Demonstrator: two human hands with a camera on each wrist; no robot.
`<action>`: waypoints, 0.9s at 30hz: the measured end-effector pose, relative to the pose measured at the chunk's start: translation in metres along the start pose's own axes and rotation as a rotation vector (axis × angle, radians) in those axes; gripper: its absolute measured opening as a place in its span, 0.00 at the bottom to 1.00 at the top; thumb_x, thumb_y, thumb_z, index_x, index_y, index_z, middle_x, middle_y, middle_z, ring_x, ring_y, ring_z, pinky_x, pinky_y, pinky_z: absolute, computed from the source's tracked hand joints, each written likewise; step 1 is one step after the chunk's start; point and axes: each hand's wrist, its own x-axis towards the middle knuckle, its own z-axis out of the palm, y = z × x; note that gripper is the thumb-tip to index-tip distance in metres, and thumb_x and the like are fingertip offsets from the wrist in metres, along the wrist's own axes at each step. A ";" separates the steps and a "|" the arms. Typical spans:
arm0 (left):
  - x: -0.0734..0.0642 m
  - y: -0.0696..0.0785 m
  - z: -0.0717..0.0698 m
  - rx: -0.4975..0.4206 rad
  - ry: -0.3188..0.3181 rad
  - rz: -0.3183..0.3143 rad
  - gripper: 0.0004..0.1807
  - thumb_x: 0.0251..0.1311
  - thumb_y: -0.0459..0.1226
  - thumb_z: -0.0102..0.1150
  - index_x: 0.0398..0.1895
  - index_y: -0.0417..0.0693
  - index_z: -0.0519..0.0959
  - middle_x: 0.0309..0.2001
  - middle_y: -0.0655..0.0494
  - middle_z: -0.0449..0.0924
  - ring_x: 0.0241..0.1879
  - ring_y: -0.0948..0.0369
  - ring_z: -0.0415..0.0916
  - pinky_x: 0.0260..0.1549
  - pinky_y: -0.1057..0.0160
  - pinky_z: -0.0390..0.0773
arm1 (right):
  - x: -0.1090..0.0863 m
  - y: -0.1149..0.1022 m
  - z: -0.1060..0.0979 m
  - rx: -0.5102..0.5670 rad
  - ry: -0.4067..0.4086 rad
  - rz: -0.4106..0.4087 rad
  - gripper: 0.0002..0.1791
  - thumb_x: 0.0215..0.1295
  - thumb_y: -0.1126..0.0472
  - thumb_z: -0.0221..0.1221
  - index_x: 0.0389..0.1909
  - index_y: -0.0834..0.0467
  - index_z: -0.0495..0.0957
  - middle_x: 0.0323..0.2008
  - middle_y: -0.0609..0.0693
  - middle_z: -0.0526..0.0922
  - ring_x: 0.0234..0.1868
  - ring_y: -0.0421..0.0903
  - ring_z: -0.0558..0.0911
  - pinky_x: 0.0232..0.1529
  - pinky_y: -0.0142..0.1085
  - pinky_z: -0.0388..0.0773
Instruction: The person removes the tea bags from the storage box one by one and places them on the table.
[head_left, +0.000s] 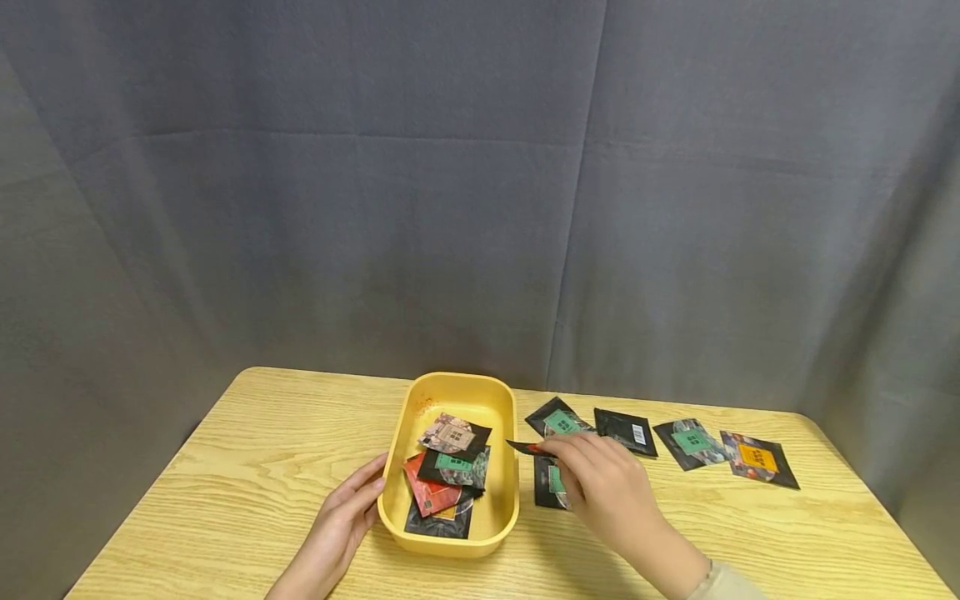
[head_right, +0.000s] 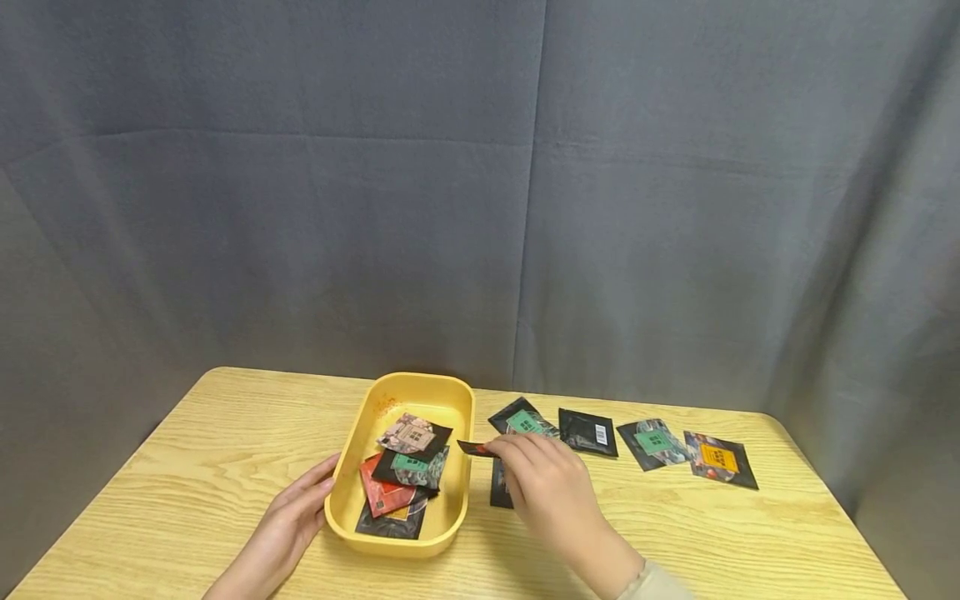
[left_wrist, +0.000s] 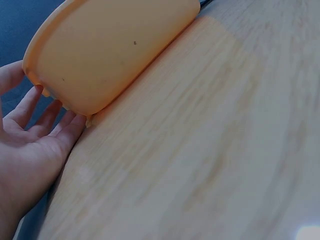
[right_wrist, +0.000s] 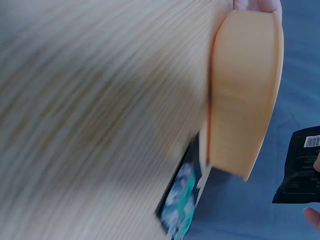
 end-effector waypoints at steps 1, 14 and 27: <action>0.000 0.000 0.000 0.001 -0.002 0.002 0.32 0.71 0.36 0.51 0.74 0.31 0.57 0.73 0.36 0.56 0.66 0.55 0.65 0.56 0.68 0.72 | -0.002 0.002 -0.002 -0.004 -0.002 0.001 0.22 0.77 0.58 0.40 0.44 0.56 0.84 0.41 0.47 0.87 0.40 0.46 0.84 0.38 0.42 0.81; -0.001 0.001 0.000 -0.002 0.000 -0.011 0.32 0.71 0.36 0.51 0.74 0.32 0.57 0.73 0.37 0.56 0.68 0.50 0.61 0.56 0.68 0.72 | -0.034 0.030 -0.022 -0.061 -0.074 0.070 0.23 0.78 0.55 0.38 0.44 0.53 0.84 0.40 0.45 0.86 0.38 0.46 0.84 0.37 0.43 0.82; -0.001 0.000 0.001 0.004 0.001 0.003 0.32 0.71 0.36 0.51 0.74 0.31 0.57 0.73 0.35 0.56 0.64 0.57 0.67 0.55 0.69 0.73 | -0.059 0.050 -0.029 -0.076 -0.099 0.029 0.23 0.78 0.55 0.38 0.43 0.53 0.84 0.38 0.44 0.86 0.35 0.44 0.84 0.33 0.41 0.82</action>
